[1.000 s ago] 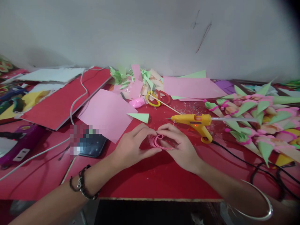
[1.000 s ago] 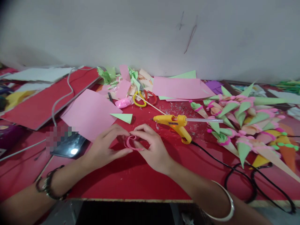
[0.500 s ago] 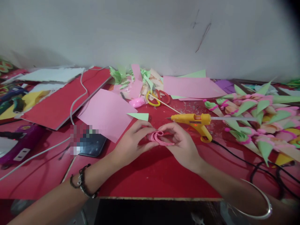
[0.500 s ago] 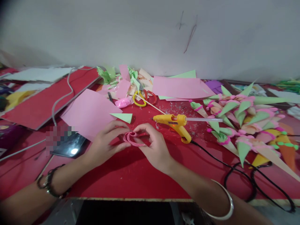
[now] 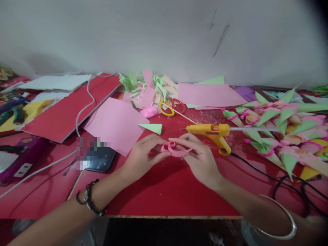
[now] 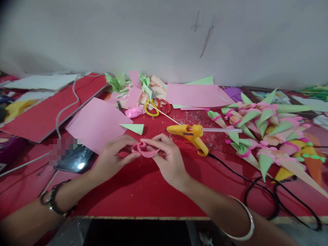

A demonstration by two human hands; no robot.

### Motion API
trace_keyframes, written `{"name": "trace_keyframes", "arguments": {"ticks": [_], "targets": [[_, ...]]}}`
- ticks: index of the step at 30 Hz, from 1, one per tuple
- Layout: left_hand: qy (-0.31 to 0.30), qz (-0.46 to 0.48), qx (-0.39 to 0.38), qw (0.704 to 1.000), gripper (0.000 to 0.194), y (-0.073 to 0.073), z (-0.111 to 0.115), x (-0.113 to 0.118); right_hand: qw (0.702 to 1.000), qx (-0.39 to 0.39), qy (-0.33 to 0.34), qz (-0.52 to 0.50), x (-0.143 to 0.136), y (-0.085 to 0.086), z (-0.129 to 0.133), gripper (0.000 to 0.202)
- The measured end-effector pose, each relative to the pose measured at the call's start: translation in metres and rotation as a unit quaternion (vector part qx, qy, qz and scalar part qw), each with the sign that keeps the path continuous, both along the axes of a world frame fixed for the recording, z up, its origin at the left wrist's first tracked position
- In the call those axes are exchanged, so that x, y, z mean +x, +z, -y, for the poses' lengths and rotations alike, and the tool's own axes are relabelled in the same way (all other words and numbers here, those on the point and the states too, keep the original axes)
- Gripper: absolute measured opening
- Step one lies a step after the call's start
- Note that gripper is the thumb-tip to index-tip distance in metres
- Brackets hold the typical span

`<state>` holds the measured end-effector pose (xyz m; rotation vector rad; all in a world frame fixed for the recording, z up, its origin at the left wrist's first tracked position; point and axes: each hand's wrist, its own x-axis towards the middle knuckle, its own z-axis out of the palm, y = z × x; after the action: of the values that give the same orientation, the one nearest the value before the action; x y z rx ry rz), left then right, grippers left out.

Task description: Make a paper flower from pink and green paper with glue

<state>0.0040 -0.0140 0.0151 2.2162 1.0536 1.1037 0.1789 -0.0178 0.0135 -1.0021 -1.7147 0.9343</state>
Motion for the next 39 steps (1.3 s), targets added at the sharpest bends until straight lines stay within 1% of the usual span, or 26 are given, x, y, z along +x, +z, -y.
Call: {"name": "trace_keyframes", "arguments": {"ticks": [3,6,8,10,14,15,17,19,20,21,22,24,27,30,32,39], "targets": [[0.019,0.015,-0.026,0.999,0.008,0.001,0.000,0.000,1.000,-0.001,0.014,-0.025,0.000,0.000,0.000,0.029],[0.046,0.034,-0.056,0.997,0.006,0.003,-0.001,-0.001,0.997,-0.018,0.034,-0.070,0.000,0.000,0.001,0.030],[0.055,0.047,-0.072,0.995,0.006,0.004,-0.001,-0.001,0.994,-0.032,0.038,-0.093,-0.001,0.000,0.002,0.027],[0.057,0.067,-0.082,0.993,0.005,0.004,-0.002,-0.001,0.993,-0.034,0.026,-0.106,-0.003,-0.001,0.002,0.021],[0.071,0.110,-0.116,0.985,0.007,0.003,-0.003,0.001,0.991,-0.018,-0.022,-0.132,-0.007,-0.002,0.002,0.020],[0.077,0.119,-0.129,0.981,0.007,0.003,-0.003,0.001,0.991,0.003,-0.044,-0.126,-0.006,-0.002,0.002,0.018],[0.088,0.130,-0.153,0.976,0.009,0.002,-0.004,0.001,0.990,0.093,-0.079,-0.074,-0.004,0.001,0.004,0.013],[0.093,0.118,-0.160,0.976,0.011,0.002,-0.004,0.001,0.975,0.209,-0.069,0.016,0.000,0.005,0.006,0.012],[0.094,0.105,-0.154,0.978,0.012,0.001,-0.004,0.001,0.965,0.248,-0.052,0.062,0.001,0.006,0.007,0.011],[0.095,0.090,-0.144,0.981,0.012,0.001,-0.004,0.001,0.959,0.265,-0.036,0.099,0.001,0.008,0.007,0.010],[0.096,0.077,-0.133,0.983,0.012,0.001,-0.004,0.001,0.958,0.259,-0.027,0.121,0.001,0.008,0.007,0.009],[0.099,0.061,-0.120,0.986,0.013,0.000,-0.003,0.001,0.968,0.215,-0.032,0.124,0.000,0.007,0.005,0.007],[0.094,0.053,-0.112,0.988,0.014,0.000,-0.003,0.002,0.983,0.154,-0.046,0.090,-0.002,0.004,0.002,0.008],[0.081,0.042,-0.088,0.992,0.011,0.000,-0.002,0.001,0.991,0.114,-0.041,0.055,-0.003,0.001,0.002,0.010],[0.069,0.037,-0.077,0.994,0.010,0.000,-0.002,0.001,0.994,0.090,-0.041,0.038,-0.003,0.000,0.003,0.010],[0.038,0.014,-0.061,0.997,0.020,0.000,-0.002,-0.001,0.999,0.019,-0.045,0.007,-0.002,-0.001,0.003,0.012]]}}
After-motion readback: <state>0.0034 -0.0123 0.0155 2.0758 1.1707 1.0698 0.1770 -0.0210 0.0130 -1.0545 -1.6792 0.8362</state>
